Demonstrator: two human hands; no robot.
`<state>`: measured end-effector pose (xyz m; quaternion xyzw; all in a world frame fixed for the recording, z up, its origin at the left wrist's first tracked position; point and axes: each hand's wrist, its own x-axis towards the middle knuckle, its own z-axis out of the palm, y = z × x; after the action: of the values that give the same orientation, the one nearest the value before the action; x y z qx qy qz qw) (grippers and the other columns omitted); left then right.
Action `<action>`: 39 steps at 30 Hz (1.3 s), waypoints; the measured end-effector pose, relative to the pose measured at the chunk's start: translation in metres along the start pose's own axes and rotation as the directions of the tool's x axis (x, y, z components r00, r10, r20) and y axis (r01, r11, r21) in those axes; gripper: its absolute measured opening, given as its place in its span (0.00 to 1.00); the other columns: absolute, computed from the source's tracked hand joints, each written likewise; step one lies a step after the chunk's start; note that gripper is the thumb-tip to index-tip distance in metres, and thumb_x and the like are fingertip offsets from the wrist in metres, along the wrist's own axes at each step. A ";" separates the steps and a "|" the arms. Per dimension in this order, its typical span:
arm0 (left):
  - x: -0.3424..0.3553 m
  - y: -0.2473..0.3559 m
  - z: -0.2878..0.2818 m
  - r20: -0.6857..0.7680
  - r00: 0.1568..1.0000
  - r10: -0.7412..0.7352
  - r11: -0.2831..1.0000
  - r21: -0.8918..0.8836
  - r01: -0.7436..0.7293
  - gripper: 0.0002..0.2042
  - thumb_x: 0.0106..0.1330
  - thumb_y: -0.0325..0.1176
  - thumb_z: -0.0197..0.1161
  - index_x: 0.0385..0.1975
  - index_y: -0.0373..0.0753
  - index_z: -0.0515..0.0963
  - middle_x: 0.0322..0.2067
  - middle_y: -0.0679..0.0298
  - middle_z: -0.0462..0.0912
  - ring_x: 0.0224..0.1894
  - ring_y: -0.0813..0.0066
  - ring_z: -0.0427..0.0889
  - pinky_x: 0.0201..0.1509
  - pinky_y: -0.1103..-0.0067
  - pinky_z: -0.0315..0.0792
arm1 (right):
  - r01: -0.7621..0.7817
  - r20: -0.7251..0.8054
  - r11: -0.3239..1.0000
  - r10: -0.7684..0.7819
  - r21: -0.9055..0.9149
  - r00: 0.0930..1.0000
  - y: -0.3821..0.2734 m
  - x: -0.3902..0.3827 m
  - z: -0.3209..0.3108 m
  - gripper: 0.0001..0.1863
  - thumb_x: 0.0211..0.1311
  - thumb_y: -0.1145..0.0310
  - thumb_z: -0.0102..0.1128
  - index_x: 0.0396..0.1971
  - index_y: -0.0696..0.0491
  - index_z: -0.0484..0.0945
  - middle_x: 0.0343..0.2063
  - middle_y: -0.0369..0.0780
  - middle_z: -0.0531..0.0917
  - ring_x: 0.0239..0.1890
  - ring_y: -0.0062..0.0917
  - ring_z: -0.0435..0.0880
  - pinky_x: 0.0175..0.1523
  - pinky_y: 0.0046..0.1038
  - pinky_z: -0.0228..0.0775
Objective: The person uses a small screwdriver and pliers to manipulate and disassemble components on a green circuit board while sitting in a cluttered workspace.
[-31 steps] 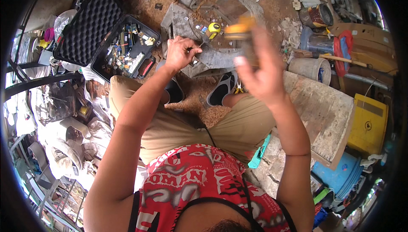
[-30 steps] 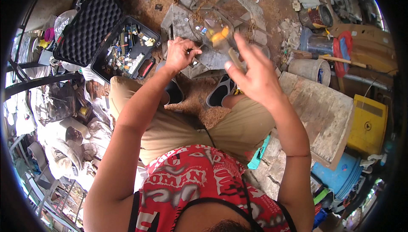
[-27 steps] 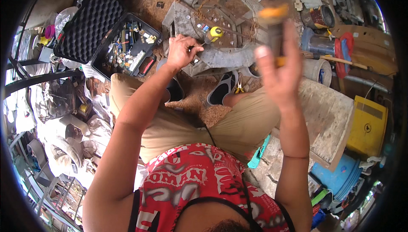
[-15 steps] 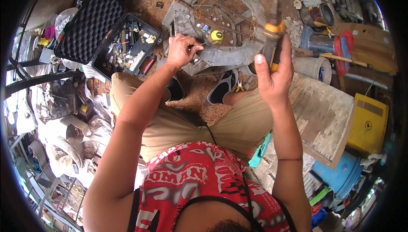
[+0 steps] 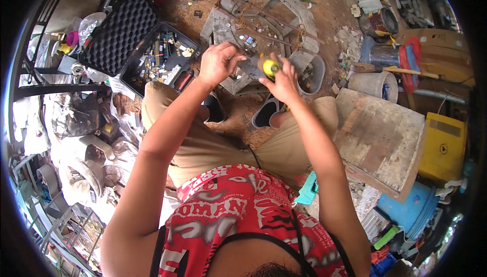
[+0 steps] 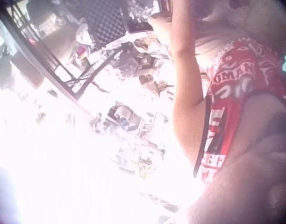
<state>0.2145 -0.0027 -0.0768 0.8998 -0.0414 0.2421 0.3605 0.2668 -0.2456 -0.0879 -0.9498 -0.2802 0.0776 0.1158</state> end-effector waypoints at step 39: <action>-0.072 0.147 -0.147 -0.087 0.988 0.127 0.981 -0.134 -0.138 0.07 0.50 0.20 0.70 0.28 0.38 0.84 0.30 0.63 0.86 0.31 0.70 0.84 0.35 0.79 0.76 | 0.416 -0.257 0.776 -0.331 0.474 0.908 -0.099 -0.185 -0.157 0.15 0.64 0.69 0.55 0.50 0.54 0.74 0.38 0.46 0.84 0.32 0.41 0.84 0.34 0.36 0.77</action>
<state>0.0545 -0.0199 0.0739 0.8575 -0.1039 0.2971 0.4069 0.0949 -0.2942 0.1044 -0.8110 -0.4218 0.0498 0.4024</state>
